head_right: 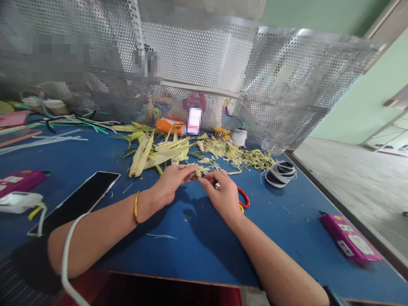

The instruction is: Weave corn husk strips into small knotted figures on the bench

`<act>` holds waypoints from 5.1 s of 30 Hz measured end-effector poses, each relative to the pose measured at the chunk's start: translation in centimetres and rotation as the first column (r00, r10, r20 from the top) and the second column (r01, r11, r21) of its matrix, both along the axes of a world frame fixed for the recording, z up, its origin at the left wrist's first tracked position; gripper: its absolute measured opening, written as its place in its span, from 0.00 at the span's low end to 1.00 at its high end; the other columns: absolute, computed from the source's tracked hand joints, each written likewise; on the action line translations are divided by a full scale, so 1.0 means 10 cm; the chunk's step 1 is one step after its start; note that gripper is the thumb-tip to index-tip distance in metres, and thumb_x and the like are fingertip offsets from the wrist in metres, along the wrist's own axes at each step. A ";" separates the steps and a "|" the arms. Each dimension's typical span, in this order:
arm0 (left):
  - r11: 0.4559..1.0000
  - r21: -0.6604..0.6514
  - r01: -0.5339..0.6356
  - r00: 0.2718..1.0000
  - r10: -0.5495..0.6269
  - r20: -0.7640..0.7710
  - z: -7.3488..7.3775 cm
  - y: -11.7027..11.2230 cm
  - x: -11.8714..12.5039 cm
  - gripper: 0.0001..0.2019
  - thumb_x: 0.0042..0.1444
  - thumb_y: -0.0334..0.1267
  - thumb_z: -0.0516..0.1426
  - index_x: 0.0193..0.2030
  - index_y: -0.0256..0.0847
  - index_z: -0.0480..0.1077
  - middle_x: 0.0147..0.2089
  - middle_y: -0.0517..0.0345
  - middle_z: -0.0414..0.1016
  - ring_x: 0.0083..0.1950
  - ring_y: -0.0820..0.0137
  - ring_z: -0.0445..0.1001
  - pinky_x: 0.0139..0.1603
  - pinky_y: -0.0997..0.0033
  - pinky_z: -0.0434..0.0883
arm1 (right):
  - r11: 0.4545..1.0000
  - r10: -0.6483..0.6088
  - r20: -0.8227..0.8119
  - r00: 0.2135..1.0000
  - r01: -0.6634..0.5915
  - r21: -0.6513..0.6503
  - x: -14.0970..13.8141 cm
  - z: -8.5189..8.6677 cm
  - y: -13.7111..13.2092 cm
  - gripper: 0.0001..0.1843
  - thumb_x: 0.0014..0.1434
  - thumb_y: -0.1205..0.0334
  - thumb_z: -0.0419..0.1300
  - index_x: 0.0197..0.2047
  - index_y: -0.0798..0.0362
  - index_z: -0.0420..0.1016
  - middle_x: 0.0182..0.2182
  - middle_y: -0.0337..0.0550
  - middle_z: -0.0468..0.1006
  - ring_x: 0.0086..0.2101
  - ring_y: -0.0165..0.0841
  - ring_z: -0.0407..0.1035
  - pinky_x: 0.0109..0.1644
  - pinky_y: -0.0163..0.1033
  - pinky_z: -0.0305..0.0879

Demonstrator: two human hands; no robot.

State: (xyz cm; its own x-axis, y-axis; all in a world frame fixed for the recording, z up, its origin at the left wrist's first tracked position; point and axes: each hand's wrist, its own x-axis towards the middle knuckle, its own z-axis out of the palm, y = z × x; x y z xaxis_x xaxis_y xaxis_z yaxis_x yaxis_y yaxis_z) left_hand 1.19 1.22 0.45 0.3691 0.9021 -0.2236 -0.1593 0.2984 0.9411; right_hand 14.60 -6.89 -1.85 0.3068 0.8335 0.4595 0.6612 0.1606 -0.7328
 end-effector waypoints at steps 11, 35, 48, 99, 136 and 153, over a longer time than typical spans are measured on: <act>0.996 -0.056 0.070 0.997 -0.068 0.036 0.05 -0.02 -0.03 0.19 0.46 0.56 0.64 0.30 0.39 0.78 0.33 0.52 0.79 0.38 0.66 0.76 0.40 0.68 0.67 | 0.989 0.090 -0.315 0.945 -0.121 -0.081 -0.02 -0.07 0.05 0.15 0.53 0.51 0.63 0.24 0.53 0.73 0.22 0.37 0.70 0.26 0.30 0.59 0.31 0.36 0.55; 0.995 0.046 0.092 0.989 -0.096 0.109 0.06 -0.07 -0.04 0.24 0.49 0.61 0.62 0.30 0.37 0.77 0.32 0.51 0.80 0.36 0.68 0.76 0.45 0.68 0.68 | 0.978 0.088 -0.397 0.913 -0.003 0.210 -0.01 -0.05 0.08 0.07 0.54 0.57 0.66 0.30 0.51 0.79 0.31 0.41 0.78 0.35 0.34 0.69 0.43 0.40 0.64; 0.978 0.142 0.150 0.970 -0.173 0.168 0.06 -0.08 -0.02 0.07 0.47 0.38 0.65 0.26 0.37 0.75 0.27 0.60 0.74 0.32 0.75 0.69 0.46 0.69 0.67 | 0.987 0.117 -0.393 0.912 -0.061 0.150 0.01 -0.09 0.09 0.07 0.53 0.57 0.66 0.29 0.52 0.78 0.28 0.38 0.75 0.32 0.31 0.65 0.40 0.37 0.61; 0.976 0.162 0.148 0.980 -0.123 -0.154 -0.26 0.03 0.02 0.05 0.51 0.34 0.59 0.27 0.36 0.74 0.26 0.57 0.75 0.29 0.74 0.71 0.36 0.72 0.68 | 0.812 0.533 0.254 0.807 -0.405 -0.420 0.08 -0.06 -0.01 0.06 0.60 0.60 0.61 0.42 0.49 0.75 0.27 0.35 0.75 0.25 0.29 0.65 0.30 0.33 0.56; 0.827 0.418 0.376 0.821 -0.088 -0.564 -0.36 -0.01 -0.01 0.08 0.52 0.36 0.55 0.29 0.44 0.77 0.29 0.58 0.81 0.34 0.66 0.77 0.32 0.68 0.63 | 0.815 -0.163 0.662 0.732 0.478 -0.328 0.98 0.36 0.73 0.13 0.61 0.51 0.58 0.42 0.47 0.79 0.39 0.46 0.81 0.40 0.41 0.75 0.39 0.41 0.63; 0.641 0.740 0.204 0.578 0.531 -0.619 -0.01 0.77 -0.50 0.10 0.55 0.32 0.55 0.34 0.42 0.79 0.37 0.54 0.82 0.37 0.66 0.75 0.32 0.70 0.61 | 0.891 0.089 0.776 0.624 0.298 -0.343 0.44 -0.12 0.32 0.12 0.65 0.58 0.52 0.41 0.52 0.75 0.39 0.46 0.77 0.37 0.37 0.72 0.33 0.38 0.56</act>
